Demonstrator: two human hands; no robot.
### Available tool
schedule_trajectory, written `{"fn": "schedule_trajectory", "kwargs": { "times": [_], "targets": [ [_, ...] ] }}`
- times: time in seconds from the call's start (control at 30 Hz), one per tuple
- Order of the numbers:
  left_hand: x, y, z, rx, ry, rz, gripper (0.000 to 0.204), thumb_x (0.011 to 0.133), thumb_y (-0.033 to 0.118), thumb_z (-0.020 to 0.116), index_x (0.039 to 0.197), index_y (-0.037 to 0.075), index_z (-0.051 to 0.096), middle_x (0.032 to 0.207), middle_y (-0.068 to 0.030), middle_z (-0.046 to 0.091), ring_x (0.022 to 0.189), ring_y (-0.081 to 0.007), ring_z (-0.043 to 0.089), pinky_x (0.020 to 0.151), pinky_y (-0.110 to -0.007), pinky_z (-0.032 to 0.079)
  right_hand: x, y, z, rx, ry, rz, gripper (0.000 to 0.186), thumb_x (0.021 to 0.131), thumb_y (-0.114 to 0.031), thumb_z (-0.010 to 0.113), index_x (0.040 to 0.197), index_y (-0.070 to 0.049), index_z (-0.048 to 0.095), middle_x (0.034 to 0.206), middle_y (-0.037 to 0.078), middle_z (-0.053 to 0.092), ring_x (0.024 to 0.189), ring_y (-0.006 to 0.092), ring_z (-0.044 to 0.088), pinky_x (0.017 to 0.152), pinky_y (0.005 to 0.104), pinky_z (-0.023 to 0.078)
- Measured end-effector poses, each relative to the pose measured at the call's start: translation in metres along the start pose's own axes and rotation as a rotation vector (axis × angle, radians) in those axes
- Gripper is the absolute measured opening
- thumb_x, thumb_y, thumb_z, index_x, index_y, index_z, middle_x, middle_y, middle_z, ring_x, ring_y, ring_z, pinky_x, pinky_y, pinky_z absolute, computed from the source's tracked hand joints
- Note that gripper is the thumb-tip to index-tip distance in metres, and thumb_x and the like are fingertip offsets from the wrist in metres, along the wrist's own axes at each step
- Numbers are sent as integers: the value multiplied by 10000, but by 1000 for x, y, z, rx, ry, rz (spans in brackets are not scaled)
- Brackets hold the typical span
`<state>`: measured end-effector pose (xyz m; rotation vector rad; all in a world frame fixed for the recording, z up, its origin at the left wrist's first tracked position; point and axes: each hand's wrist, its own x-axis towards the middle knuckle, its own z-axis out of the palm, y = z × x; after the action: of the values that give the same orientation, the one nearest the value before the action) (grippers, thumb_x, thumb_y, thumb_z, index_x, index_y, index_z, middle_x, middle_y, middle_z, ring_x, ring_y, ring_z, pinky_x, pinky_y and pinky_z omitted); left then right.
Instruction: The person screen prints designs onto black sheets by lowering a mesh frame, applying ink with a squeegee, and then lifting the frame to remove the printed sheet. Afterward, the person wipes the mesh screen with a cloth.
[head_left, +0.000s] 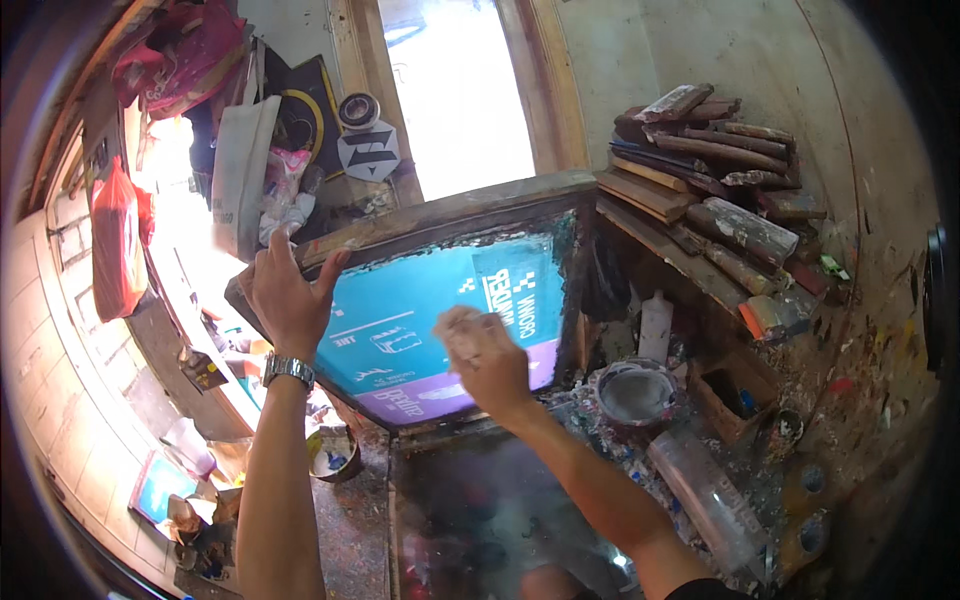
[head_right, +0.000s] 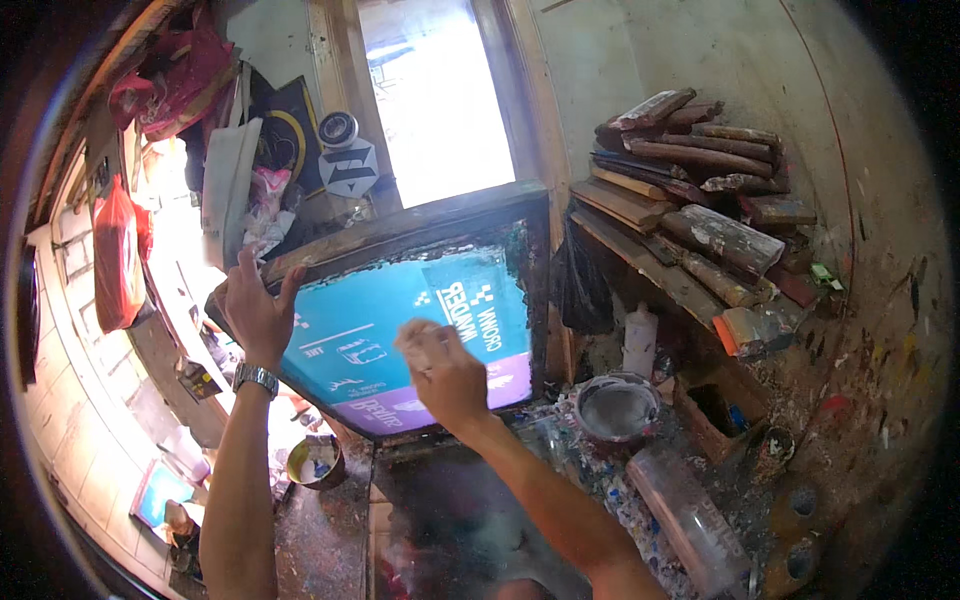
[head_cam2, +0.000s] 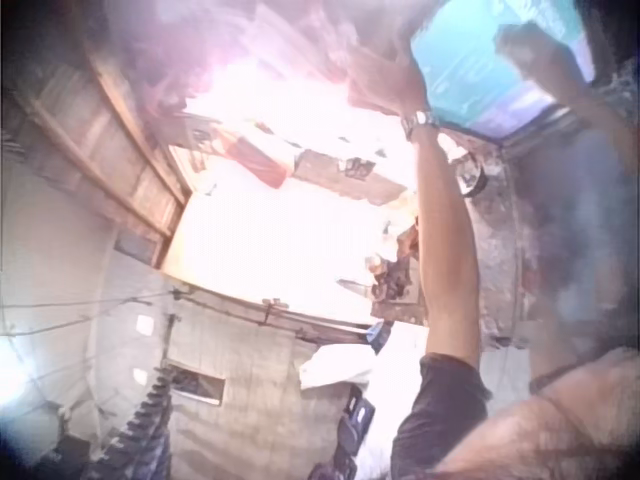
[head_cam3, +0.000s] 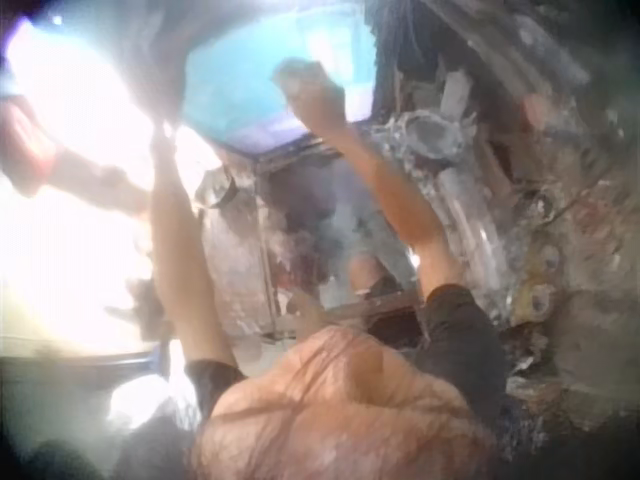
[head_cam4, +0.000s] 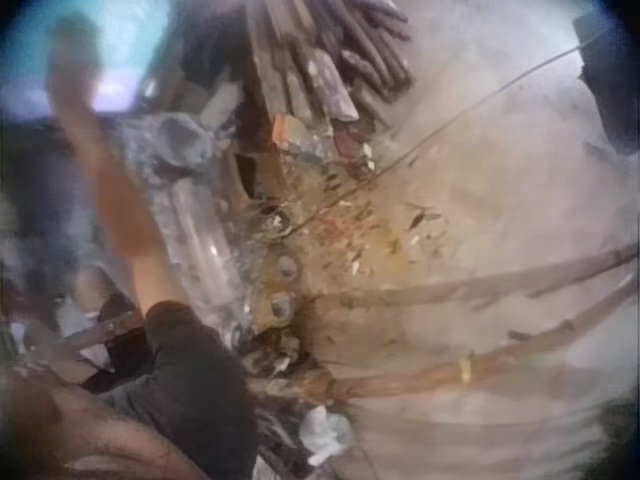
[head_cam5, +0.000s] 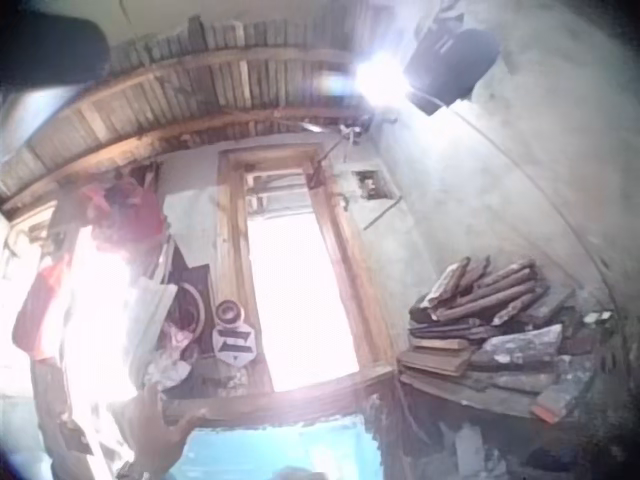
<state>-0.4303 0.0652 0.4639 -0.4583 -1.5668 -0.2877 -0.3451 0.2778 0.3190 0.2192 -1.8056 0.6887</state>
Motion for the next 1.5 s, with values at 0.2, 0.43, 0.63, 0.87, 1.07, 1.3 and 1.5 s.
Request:
{"fn": "schedule_trajectory", "kwargs": {
  "times": [0.2, 0.43, 0.63, 0.87, 1.07, 1.3, 1.5],
  "targets": [
    [0, -2, -4, -12, -40, -21, 740, 873, 712, 598, 1240, 70, 571, 986, -170, 652, 940, -334, 633, 841, -460, 431, 50, 11, -30, 203, 608, 212, 317, 972, -272, 655, 1099, 1, 556, 1068, 197, 594, 857, 397, 674, 690, 478, 543],
    [-11, -3, -4, -26, 6, -19, 748, 892, 729, 552, 1242, 68, 570, 987, -165, 653, 939, -340, 628, 871, -454, 413, -18, -26, 21, 206, 17, 218, 243, 942, -240, 670, 1089, -58, 605, 989, 165, 608, 862, 380, 676, 726, 480, 566],
    [-10, 7, -11, -1, 9, -5, 741, 891, 722, 562, 1253, 75, 567, 979, -164, 649, 930, -337, 627, 846, -461, 439, 24, -8, -40, 376, 657, 257, 270, 971, -209, 689, 1117, -3, 593, 1005, 118, 642, 882, 193, 639, 765, 347, 534],
    [-11, -4, -18, 7, 34, 27, 743, 837, 717, 633, 1181, 60, 588, 913, -136, 618, 885, -321, 608, 818, -433, 421, 27, -35, -27, -20, 250, -301, 188, 907, -145, 680, 1087, -103, 651, 1053, 114, 589, 769, 313, 671, 659, 411, 566],
    [-10, 6, -15, -63, -5, -31, 779, 841, 748, 597, 1192, 53, 576, 952, -149, 624, 925, -340, 603, 878, -453, 379, 0, 8, -52, -115, 460, 83, 209, 899, -134, 701, 1105, -167, 688, 1050, 108, 617, 876, 311, 660, 680, 426, 574],
    [-14, 0, -13, -10, 5, 9, 746, 861, 725, 599, 1226, 75, 574, 992, -146, 644, 955, -331, 612, 856, -448, 412, -40, -3, -46, 25, 271, 117, 214, 935, -184, 680, 1127, -93, 647, 1041, 140, 602, 872, 358, 661, 682, 448, 563],
    [-11, -6, -17, -20, 18, 6, 722, 871, 732, 578, 1253, 119, 579, 975, -125, 646, 938, -301, 619, 893, -425, 393, -15, -37, -28, -71, -55, -292, 249, 882, -159, 663, 1129, -154, 633, 982, 99, 628, 821, 282, 681, 648, 383, 599]
  ]
}}
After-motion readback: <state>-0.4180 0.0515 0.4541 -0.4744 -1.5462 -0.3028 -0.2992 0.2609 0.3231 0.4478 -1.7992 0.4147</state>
